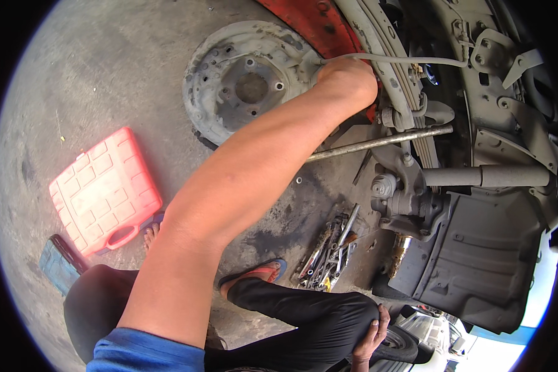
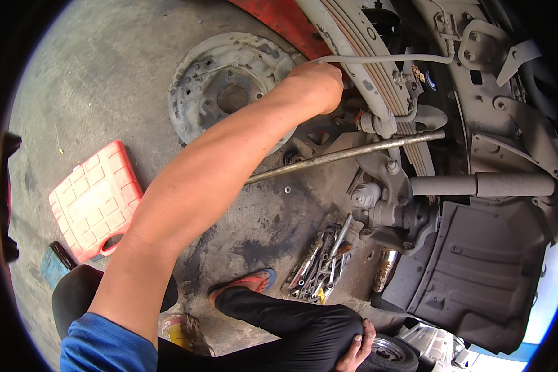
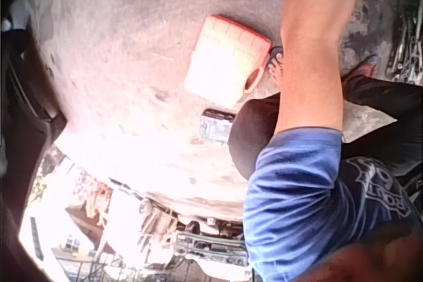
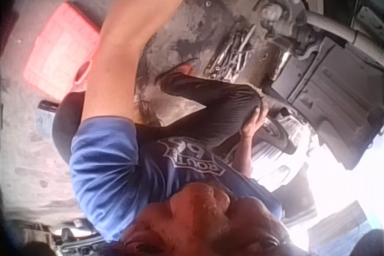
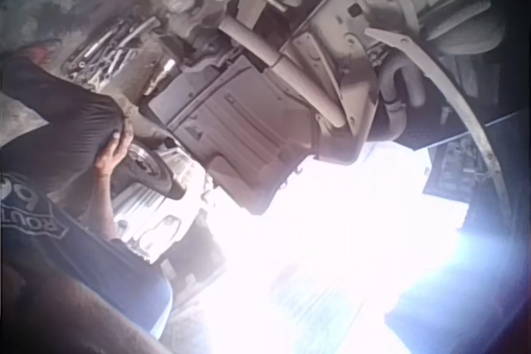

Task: The person works on a vehicle's rear suspension and brake assembly. They use a wrench and hammer to loosen and remove bolts from the brake caliper and suspension components.

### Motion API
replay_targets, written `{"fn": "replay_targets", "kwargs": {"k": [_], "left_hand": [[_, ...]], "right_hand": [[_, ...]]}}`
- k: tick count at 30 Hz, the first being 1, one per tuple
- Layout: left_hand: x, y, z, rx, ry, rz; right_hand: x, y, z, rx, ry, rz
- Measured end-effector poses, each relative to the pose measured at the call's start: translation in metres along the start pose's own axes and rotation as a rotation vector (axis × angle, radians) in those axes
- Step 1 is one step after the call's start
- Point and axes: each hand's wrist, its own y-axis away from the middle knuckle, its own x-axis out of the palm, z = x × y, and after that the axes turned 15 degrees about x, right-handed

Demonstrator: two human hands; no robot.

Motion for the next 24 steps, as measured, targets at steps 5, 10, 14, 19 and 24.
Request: {"fn": "replay_targets", "kwargs": {"k": [5,10,14,19,24], "left_hand": [[0.008,0.002,-0.008,0.047,-0.166,0.218],[0.008,0.000,0.002,-0.031,-0.028,-0.088],[0.008,-0.005,0.000,0.064,-0.147,0.121],[0.016,-0.008,-0.001,-0.062,-0.097,0.093],[0.006,-0.018,0.005,0.082,-0.253,0.165]], "right_hand": [[0.000,-0.001,0.002,0.008,-0.003,0.024],[0.000,-0.001,0.000,0.000,-0.002,0.012],[0.000,-0.001,-0.002,-0.009,-0.016,0.012],[0.000,-0.001,-0.004,0.008,-0.012,0.007],[-0.001,0.000,-0.005,0.005,-0.013,0.010]]}}
